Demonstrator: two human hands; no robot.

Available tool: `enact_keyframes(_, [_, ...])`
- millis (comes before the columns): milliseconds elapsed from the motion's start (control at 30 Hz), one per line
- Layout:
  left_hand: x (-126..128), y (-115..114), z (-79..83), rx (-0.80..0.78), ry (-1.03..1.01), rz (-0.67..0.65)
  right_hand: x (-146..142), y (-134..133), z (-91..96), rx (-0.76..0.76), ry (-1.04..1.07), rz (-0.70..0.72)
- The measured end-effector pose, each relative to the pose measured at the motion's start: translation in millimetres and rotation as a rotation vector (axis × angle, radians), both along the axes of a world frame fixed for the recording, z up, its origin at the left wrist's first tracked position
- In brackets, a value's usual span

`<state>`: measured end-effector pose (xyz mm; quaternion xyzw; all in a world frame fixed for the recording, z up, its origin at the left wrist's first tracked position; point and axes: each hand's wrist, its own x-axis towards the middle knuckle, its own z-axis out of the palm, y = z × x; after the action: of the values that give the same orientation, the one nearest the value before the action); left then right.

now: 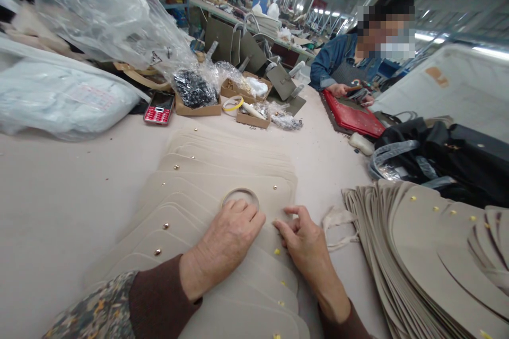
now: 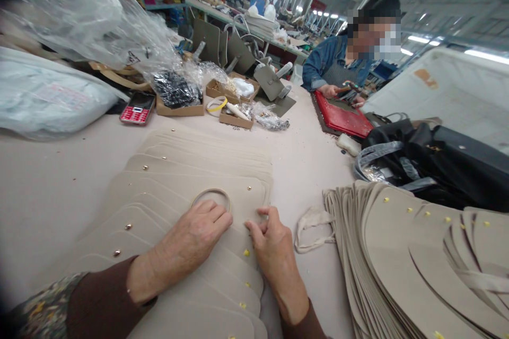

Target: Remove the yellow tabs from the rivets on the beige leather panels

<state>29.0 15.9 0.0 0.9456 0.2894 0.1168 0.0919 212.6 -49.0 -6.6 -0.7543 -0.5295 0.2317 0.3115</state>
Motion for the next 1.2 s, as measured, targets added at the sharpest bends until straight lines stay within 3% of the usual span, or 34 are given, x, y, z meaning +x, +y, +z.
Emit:
enact_keyframes(133, [0,1,2.8,0.003,0.012,0.007,5,-9,-6.5,-0.032,0.177,-0.007])
enact_keyframes(367, [-2,-2,7.8,-0.007,-0.005,-0.02,-9,-5,4.3,0.093,-0.209,0.147])
enact_keyframes(533, [-3,-4,2.0,-0.019,-0.053,-0.065,-13,10,10.2,0.037,-0.33,0.127])
enact_keyframes(667, [-4,-3,2.5,-0.044,-0.055,-0.017,-12,12,17.6,-0.069,-0.4,0.131])
enact_keyframes(867, [-8,-5,6.0,-0.102,-0.042,-0.055,3,-7,26.1,-0.208,-0.124,0.261])
enact_keyframes(1067, [-7,-2,0.2,-0.062,-0.321,-0.121,14,-22,22.0,0.067,0.228,0.039])
enact_keyframes(1200, [-5,-2,2.8,-0.11,-0.502,-0.187,0,-23,27.0,0.219,0.233,0.185])
